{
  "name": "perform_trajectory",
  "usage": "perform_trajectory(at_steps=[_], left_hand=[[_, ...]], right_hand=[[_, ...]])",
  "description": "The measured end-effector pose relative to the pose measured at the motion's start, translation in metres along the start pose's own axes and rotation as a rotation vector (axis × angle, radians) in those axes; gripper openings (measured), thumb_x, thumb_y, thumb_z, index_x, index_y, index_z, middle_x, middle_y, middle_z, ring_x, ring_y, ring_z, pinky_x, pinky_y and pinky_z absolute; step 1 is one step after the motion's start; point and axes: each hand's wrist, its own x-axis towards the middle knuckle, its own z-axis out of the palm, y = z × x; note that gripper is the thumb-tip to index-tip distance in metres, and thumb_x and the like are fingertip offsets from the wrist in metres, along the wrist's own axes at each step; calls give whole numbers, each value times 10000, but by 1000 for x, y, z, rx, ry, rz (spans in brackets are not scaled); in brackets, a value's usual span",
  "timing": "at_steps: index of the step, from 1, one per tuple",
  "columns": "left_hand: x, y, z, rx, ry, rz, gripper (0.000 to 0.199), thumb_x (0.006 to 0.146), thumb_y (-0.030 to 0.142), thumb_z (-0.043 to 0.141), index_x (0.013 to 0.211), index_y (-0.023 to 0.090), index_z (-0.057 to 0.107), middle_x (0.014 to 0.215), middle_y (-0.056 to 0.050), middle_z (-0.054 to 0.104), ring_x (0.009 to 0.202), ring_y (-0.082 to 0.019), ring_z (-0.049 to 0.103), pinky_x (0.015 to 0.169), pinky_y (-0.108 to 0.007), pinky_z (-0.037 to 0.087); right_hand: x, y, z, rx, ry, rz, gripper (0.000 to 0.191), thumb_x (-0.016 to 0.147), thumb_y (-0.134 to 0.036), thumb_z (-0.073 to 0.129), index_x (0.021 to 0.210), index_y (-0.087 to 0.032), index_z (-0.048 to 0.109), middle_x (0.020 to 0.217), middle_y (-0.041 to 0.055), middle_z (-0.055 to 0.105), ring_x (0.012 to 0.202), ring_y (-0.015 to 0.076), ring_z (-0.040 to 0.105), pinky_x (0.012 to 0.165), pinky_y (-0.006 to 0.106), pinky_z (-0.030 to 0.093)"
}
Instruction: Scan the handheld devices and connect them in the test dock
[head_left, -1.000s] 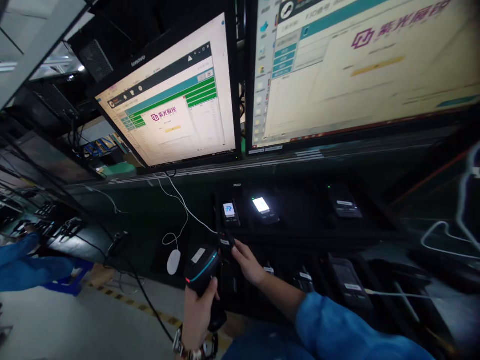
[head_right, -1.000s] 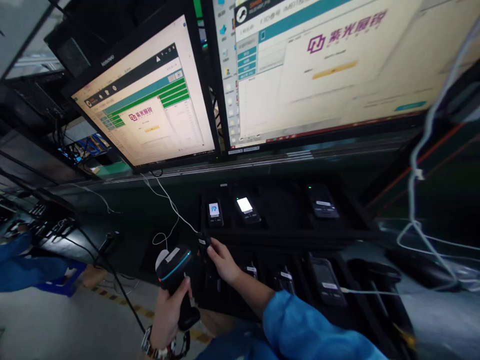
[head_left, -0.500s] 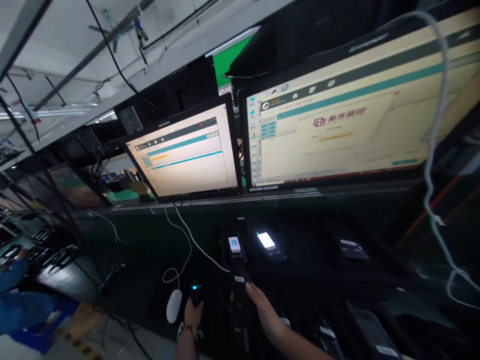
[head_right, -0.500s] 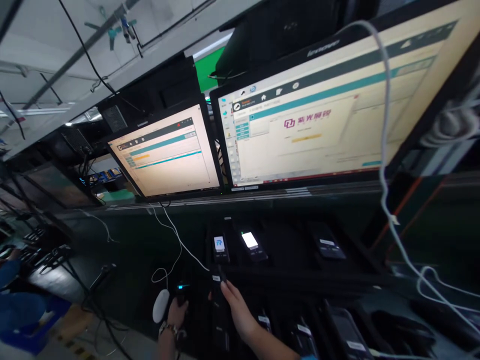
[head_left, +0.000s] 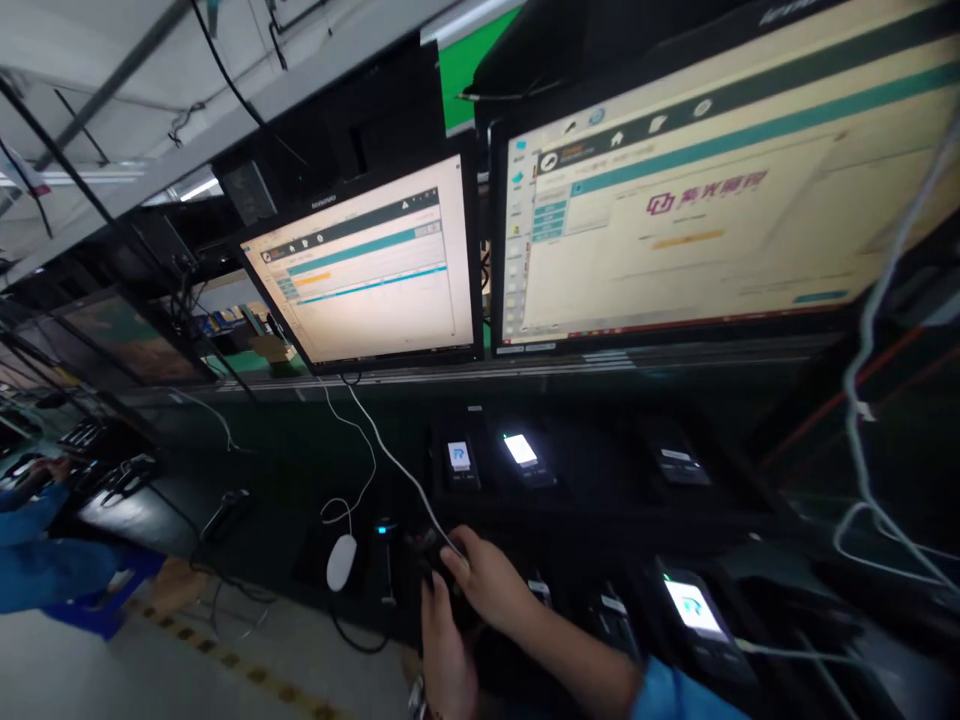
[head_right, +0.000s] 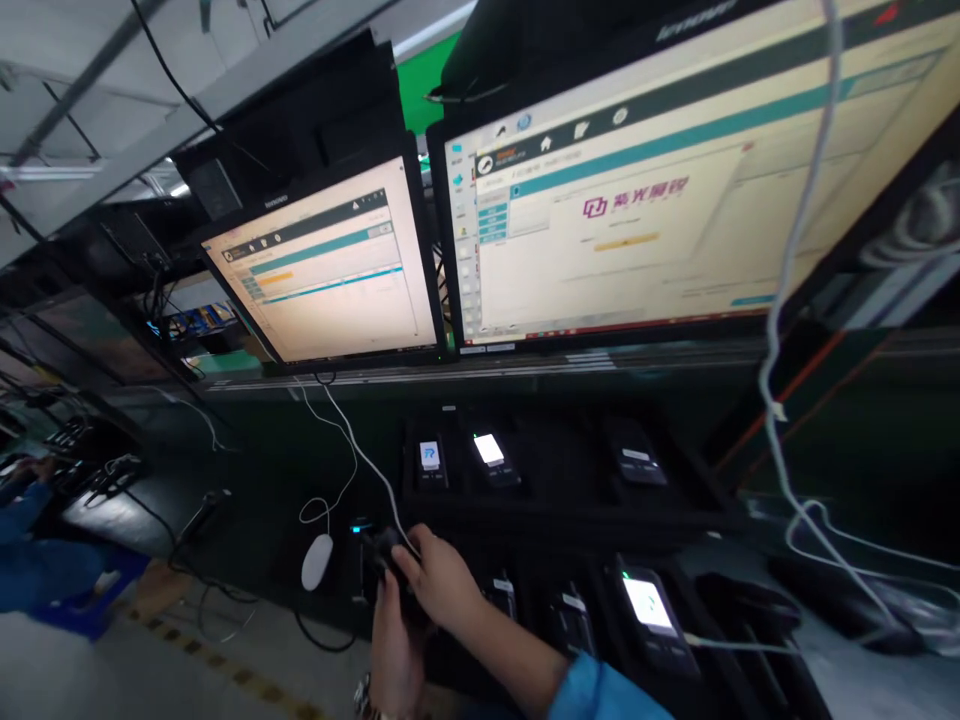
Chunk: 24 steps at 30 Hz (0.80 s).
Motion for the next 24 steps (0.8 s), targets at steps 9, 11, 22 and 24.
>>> perform_trajectory(at_steps=[9, 11, 22, 24], left_hand=[[-24, 26, -1, -278, 111, -190, 219, 763, 327, 694, 918, 182, 638, 870, -33, 663, 699, -99, 638, 364, -120, 322], [-29, 24, -6, -290, 67, -172, 269, 722, 349, 731, 921, 193, 640, 857, -27, 652, 699, -99, 619, 362, -116, 320], [-46, 20, 2, -120, -91, -40, 581, 352, 311, 914, 858, 237, 638, 726, 1, 643, 654, -108, 587, 397, -122, 343], [-47, 21, 5, -109, -82, -8, 536, 363, 256, 906, 817, 218, 623, 713, 16, 631, 619, -84, 568, 431, -131, 374]], right_hand=[[-24, -26, -63, 1088, -329, 273, 251, 705, -429, 719, 701, -213, 593, 815, 12, 607, 618, 99, 489, 634, 277, 458], [-38, -36, -70, 1051, -373, 208, 300, 631, -449, 791, 693, -215, 612, 780, 8, 592, 647, 114, 508, 577, 254, 435], [-55, -52, -49, 612, -381, 3, 296, 665, -394, 788, 717, -184, 586, 714, 2, 654, 605, 130, 619, 598, 297, 536], [-56, -50, -45, 594, -379, -13, 259, 675, -362, 779, 719, -178, 602, 730, 6, 653, 606, 125, 615, 580, 280, 528]])
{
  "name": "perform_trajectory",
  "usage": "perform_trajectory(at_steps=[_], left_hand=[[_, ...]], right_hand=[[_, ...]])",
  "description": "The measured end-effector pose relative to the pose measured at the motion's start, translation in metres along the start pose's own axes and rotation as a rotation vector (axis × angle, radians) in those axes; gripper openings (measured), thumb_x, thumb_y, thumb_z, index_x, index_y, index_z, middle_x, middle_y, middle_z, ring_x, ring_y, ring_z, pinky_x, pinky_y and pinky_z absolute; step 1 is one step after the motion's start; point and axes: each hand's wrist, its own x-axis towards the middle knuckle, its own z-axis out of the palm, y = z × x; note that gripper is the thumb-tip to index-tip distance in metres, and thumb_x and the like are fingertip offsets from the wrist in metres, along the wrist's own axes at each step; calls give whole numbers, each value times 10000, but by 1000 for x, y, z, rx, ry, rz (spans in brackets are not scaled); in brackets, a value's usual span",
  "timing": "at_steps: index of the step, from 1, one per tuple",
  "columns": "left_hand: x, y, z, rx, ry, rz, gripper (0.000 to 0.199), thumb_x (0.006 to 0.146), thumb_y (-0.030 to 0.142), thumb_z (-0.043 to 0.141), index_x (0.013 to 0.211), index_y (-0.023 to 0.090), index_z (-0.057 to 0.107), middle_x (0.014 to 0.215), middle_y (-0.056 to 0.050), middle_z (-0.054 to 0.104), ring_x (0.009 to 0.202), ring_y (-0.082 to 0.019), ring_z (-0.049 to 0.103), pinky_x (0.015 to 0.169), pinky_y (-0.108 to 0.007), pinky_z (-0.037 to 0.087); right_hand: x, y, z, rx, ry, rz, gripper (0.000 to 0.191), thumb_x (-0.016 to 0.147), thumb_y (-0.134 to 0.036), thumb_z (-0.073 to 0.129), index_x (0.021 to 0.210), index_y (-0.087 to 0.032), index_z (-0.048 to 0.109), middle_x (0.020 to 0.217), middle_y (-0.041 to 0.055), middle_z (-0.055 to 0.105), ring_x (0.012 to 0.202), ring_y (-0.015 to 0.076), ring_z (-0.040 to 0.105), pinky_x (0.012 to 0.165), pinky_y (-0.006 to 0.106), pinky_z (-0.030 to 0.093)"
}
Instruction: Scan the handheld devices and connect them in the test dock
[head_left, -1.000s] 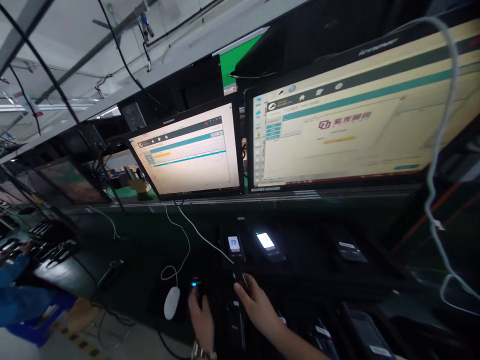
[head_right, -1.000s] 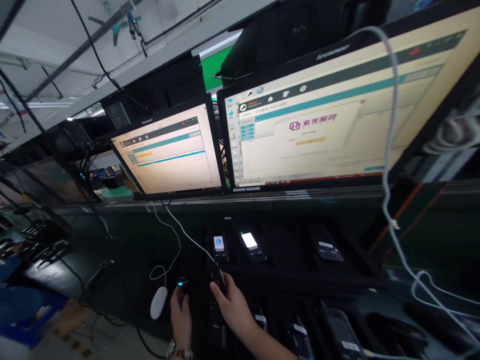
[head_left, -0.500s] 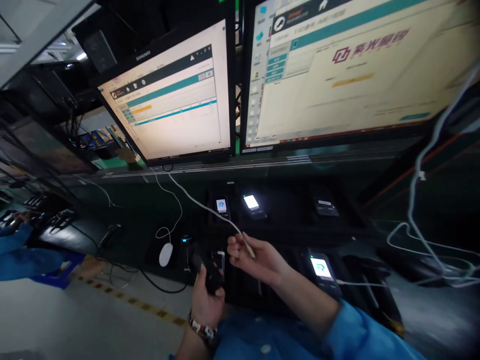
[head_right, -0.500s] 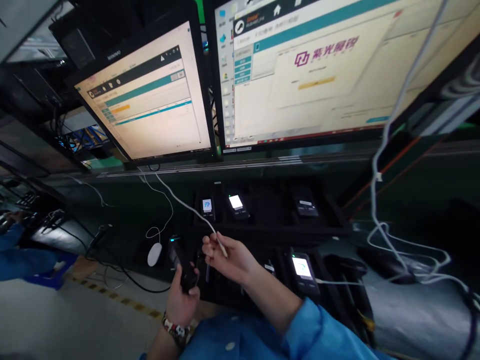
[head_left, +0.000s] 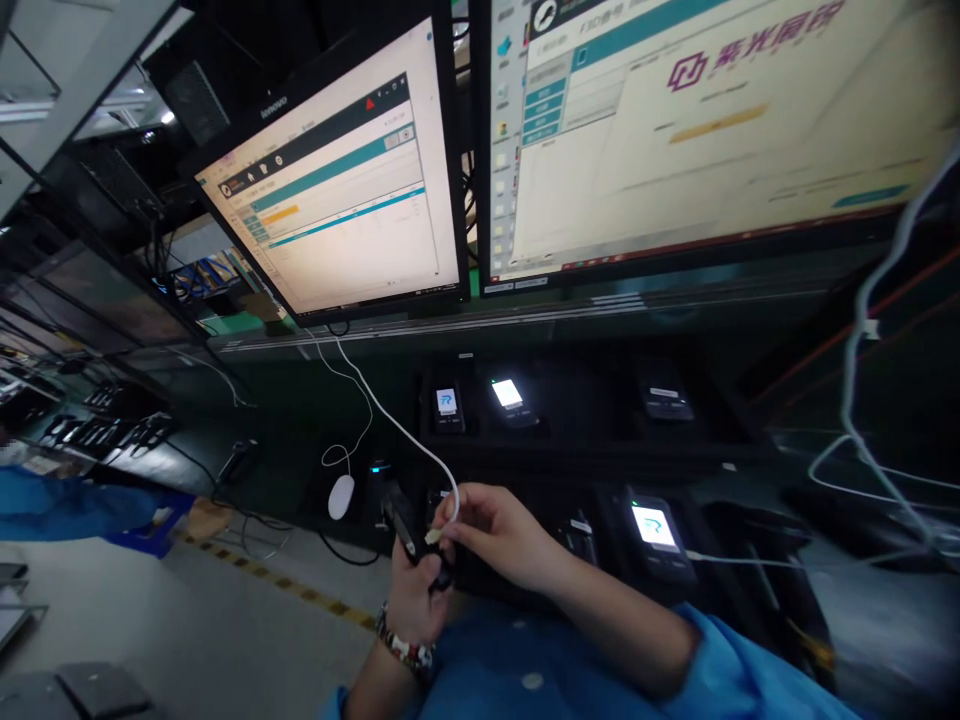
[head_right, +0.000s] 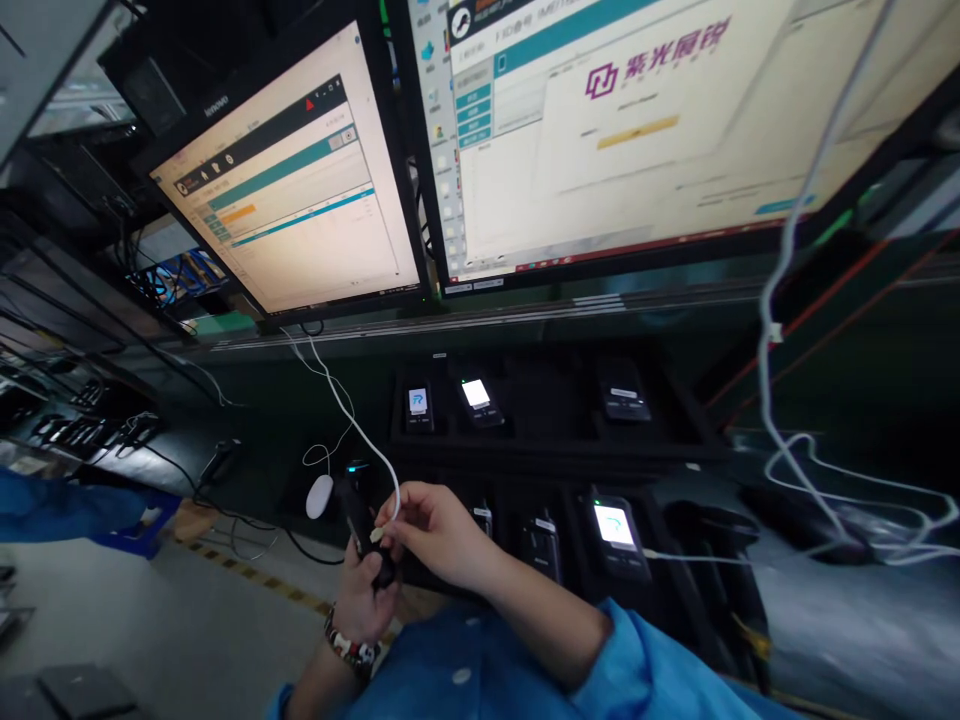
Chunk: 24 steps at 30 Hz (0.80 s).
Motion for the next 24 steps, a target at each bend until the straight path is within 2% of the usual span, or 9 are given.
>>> perform_trajectory(at_steps=[3, 6, 9, 11, 17, 21, 24], left_hand=[[-1, 1, 4, 24, 23, 35, 522, 389, 216, 882, 835, 214, 610, 701, 35, 610, 608, -72, 560, 496, -153, 429], [-2, 3, 7, 66, 55, 76, 540, 408, 213, 863, 875, 224, 592, 730, 40, 612, 630, -73, 572, 515, -154, 438], [0, 6, 8, 145, 96, 105, 559, 439, 208, 853, 914, 229, 559, 701, 55, 591, 537, -50, 513, 400, -126, 311], [2, 7, 8, 183, 106, 116, 585, 441, 203, 855, 933, 222, 539, 688, 61, 579, 494, -38, 470, 366, -125, 246], [5, 9, 4, 247, 115, 165, 623, 486, 184, 850, 1017, 217, 526, 704, 73, 576, 497, -25, 460, 396, -125, 291], [10, 11, 14, 234, 79, 179, 651, 522, 207, 853, 1089, 245, 538, 758, 62, 614, 534, -34, 499, 415, -131, 317], [27, 6, 36, 106, 24, 148, 566, 629, 293, 808, 1131, 283, 548, 1021, -5, 660, 813, -105, 625, 613, -194, 490]], right_hand=[[0, 3, 1, -79, -1, -28, 188, 704, -312, 746, 721, -179, 615, 748, 15, 663, 615, 129, 616, 576, 274, 521], [1, 2, 0, -279, 7, -89, 70, 758, -252, 675, 744, -190, 646, 769, 28, 688, 636, 149, 625, 603, 293, 521], [3, 3, -3, -525, 12, -142, 67, 790, -209, 624, 762, -206, 684, 767, 29, 714, 693, 180, 652, 655, 311, 518], [6, 5, -4, -603, 28, -156, 82, 794, -212, 619, 752, -214, 690, 771, 28, 728, 725, 199, 669, 673, 317, 518], [11, 15, -4, -614, 105, -171, 82, 768, -203, 618, 693, -206, 652, 764, 45, 736, 729, 213, 686, 689, 330, 532], [22, 20, -11, -495, 140, -158, 77, 760, -242, 616, 699, -199, 633, 782, 40, 728, 745, 195, 681, 718, 323, 542], [35, 22, -22, -357, 253, -164, 163, 782, -333, 606, 856, -195, 651, 853, 43, 731, 814, 197, 681, 769, 334, 545]])
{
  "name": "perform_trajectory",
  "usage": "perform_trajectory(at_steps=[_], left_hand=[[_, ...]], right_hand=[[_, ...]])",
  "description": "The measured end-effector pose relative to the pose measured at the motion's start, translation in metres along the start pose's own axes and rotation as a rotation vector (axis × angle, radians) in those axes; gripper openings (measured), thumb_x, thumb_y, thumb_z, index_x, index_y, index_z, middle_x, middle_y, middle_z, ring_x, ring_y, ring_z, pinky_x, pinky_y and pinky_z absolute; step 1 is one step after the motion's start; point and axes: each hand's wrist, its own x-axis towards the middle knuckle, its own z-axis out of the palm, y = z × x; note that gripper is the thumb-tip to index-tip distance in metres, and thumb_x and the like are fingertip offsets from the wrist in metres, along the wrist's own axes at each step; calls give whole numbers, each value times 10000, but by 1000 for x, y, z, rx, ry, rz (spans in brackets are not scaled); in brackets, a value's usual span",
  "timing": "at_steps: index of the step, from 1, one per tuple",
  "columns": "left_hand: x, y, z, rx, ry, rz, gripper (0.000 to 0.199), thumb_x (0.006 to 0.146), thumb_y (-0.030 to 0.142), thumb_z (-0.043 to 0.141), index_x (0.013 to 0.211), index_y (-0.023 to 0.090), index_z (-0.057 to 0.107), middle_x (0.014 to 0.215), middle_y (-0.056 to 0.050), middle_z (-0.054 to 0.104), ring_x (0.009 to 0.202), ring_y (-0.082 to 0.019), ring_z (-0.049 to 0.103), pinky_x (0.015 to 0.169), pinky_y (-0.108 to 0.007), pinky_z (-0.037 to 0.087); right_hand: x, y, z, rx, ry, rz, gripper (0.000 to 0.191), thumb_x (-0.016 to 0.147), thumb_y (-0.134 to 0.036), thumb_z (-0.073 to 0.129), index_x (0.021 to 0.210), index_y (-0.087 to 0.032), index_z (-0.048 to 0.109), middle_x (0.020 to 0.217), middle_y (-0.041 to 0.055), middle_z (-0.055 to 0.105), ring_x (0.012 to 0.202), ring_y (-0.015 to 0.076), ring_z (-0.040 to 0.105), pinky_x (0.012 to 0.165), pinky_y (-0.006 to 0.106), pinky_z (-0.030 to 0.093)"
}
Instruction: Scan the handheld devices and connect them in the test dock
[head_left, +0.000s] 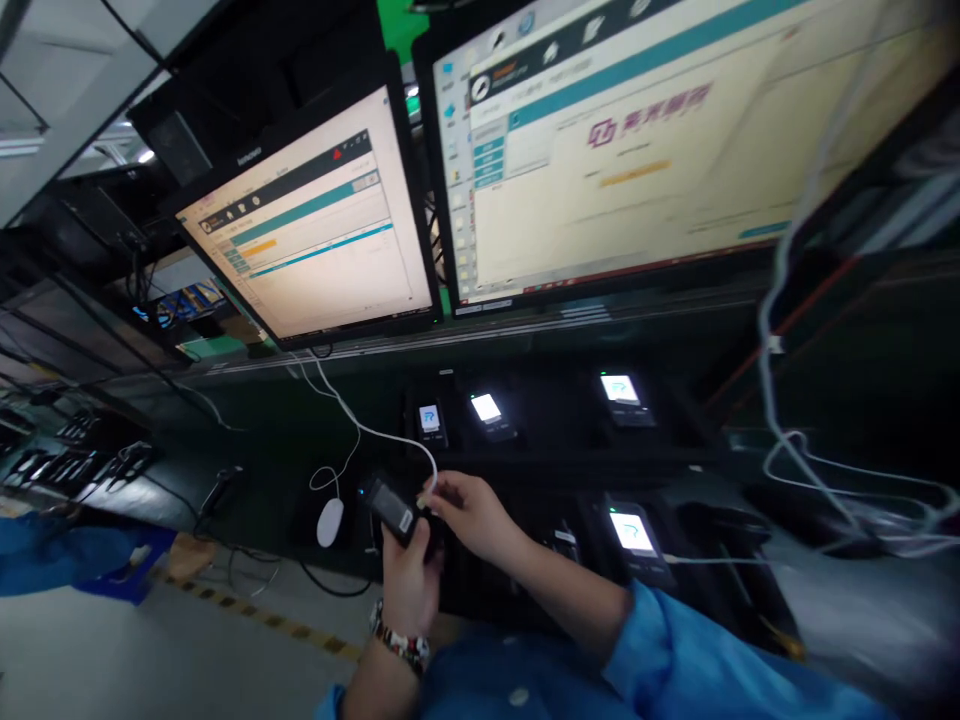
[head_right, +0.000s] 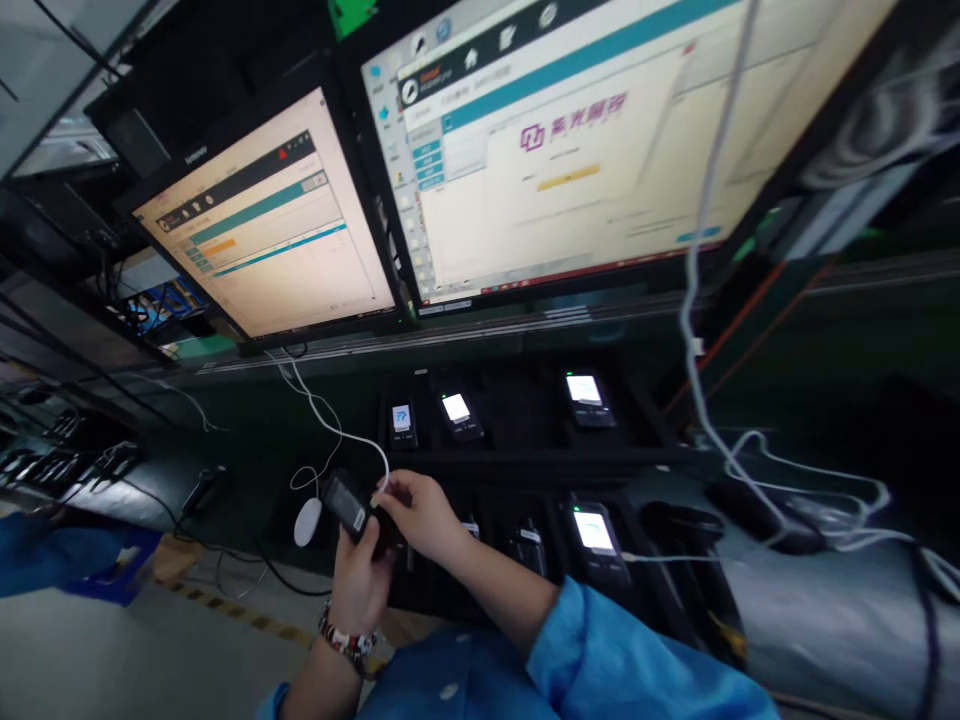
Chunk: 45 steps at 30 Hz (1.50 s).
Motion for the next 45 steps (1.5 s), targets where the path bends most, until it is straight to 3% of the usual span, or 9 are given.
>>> perform_trajectory(at_steps=[3, 7, 11, 15, 20, 32, 37, 41, 45], left_hand=[[21, -13, 33, -141, -88, -4, 513, 669, 370, 770, 1133, 295, 564, 1251, -41, 602, 1116, -183, 579, 870, -301, 502], [41, -34, 60, 68, -183, -94, 568, 683, 473, 730, 1188, 284, 550, 1293, -57, 582, 1130, -190, 556, 891, -305, 457], [47, -43, 50, 515, -271, -131, 533, 661, 411, 748, 1149, 234, 630, 1253, -92, 609, 1119, -217, 550, 945, -334, 407], [45, -49, 21, 621, -251, -117, 439, 629, 411, 734, 999, 178, 692, 1039, -110, 690, 1003, -230, 604, 930, -361, 416], [41, -59, -15, 671, -134, -168, 491, 579, 485, 727, 953, 169, 684, 974, -108, 710, 917, -228, 633, 836, -352, 439], [25, -54, -72, 651, 86, -189, 557, 517, 531, 754, 943, 178, 690, 933, -97, 726, 937, -229, 642, 811, -327, 434], [26, -65, -80, 647, 102, -217, 576, 499, 544, 759, 938, 177, 693, 949, -109, 729, 941, -238, 646, 800, -329, 442], [32, -79, -87, 586, 87, -244, 554, 501, 528, 784, 927, 185, 694, 932, -101, 734, 921, -217, 655, 776, -307, 451], [45, -88, -88, 526, 61, -271, 524, 490, 478, 815, 917, 201, 691, 915, -76, 734, 898, -197, 663, 754, -284, 453]], right_hand=[[15, 5, -16, -31, 113, -9, 299, 808, -363, 578, 1034, -177, 638, 1000, 78, 722, 918, 212, 668, 851, 368, 527], [38, 0, -63, -332, 217, -17, 303, 764, -241, 618, 1058, -173, 647, 1007, 66, 712, 944, 205, 647, 892, 360, 502], [72, -12, -133, -454, 308, 31, 329, 681, -196, 720, 1005, -164, 669, 946, 59, 699, 932, 210, 629, 890, 358, 497], [107, -4, -175, -480, 370, 121, 279, 747, -220, 690, 1014, -145, 664, 979, 87, 680, 843, 177, 640, 742, 302, 542], [140, 24, -165, -501, 360, 192, 346, 827, -282, 627, 1134, -123, 624, 1014, 121, 689, 694, 149, 658, 589, 264, 546], [148, 40, -158, -784, 431, -55, 470, 827, -368, 604, 1231, -129, 589, 1218, 182, 620, 1174, 325, 530, 1005, 453, 426], [100, 41, -167, -782, 490, -174, 385, 870, -353, 500, 1187, -154, 587, 1190, 149, 616, 1059, 260, 584, 944, 423, 482], [-5, 71, -169, -801, 571, -221, 290, 871, -308, 443, 1084, -187, 599, 1123, 125, 626, 1107, 248, 558, 992, 435, 453], [-120, 136, -181, -833, 722, -105, 236, 863, -310, 427, 993, -221, 602, 1032, 120, 628, 1000, 255, 592, 905, 441, 495]])
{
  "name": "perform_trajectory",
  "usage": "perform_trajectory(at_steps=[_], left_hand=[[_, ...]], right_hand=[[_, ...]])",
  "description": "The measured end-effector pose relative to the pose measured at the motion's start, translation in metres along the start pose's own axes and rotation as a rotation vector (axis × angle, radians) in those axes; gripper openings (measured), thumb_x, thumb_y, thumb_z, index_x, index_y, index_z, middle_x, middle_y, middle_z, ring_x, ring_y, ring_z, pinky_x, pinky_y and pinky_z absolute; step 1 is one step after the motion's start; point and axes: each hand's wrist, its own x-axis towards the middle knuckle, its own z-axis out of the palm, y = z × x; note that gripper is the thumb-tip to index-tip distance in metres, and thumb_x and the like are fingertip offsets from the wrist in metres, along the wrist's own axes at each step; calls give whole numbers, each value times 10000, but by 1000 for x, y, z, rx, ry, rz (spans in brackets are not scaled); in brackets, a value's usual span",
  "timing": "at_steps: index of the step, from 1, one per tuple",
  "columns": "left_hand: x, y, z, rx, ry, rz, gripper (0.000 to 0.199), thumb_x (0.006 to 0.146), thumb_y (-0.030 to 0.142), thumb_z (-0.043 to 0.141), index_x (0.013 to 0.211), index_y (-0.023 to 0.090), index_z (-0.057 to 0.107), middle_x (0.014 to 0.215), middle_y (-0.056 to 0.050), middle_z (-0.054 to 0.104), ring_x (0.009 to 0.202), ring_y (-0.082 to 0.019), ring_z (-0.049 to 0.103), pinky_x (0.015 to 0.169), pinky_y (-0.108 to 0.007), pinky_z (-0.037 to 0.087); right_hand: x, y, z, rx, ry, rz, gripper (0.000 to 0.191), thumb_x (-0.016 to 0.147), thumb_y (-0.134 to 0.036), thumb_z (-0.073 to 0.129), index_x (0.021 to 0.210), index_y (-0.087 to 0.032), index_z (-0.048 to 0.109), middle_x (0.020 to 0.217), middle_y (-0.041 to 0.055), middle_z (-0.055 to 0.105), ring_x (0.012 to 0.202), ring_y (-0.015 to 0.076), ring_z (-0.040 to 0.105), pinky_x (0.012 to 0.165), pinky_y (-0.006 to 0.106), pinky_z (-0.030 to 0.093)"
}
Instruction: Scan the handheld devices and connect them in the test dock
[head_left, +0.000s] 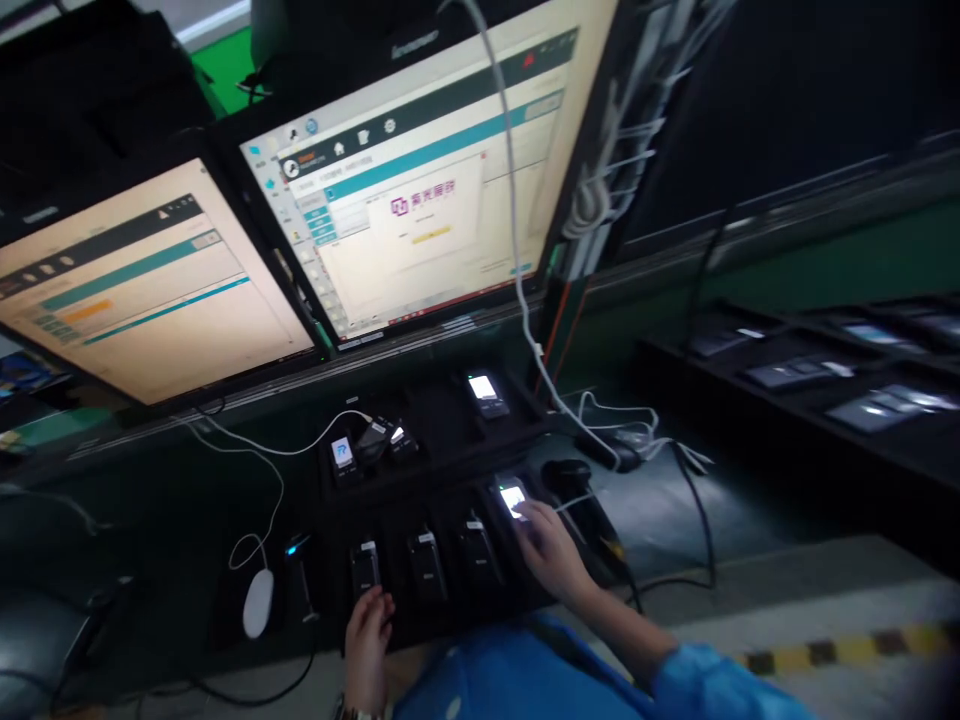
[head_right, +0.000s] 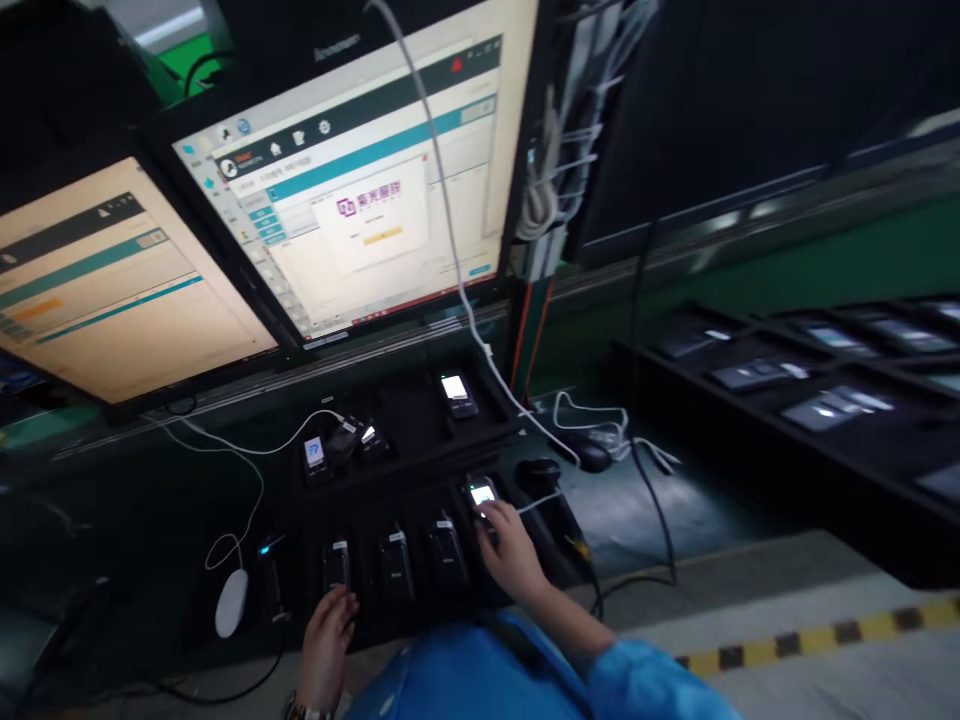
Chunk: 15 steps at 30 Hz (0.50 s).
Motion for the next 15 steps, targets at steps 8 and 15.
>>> perform_trajectory(at_steps=[8, 15], left_hand=[[10, 0, 30, 156, -112, -53, 510, 490, 466, 804, 914, 207, 687, 906, -69, 741, 898, -184, 659, 740, -269, 443], [34, -27, 61, 307, -179, -80, 552, 381, 594, 798, 827, 285, 702, 814, -79, 747, 893, -332, 692, 676, -420, 501]], right_hand=[[-38, 86, -46, -324, 147, 390, 314, 816, -211, 383, 984, -160, 643, 927, 155, 633, 918, 286, 583, 849, 454, 485], [9, 56, -25, -343, -76, 111, 367, 709, -51, 444, 818, -203, 760, 1015, 155, 686, 979, 304, 604, 836, 423, 481]])
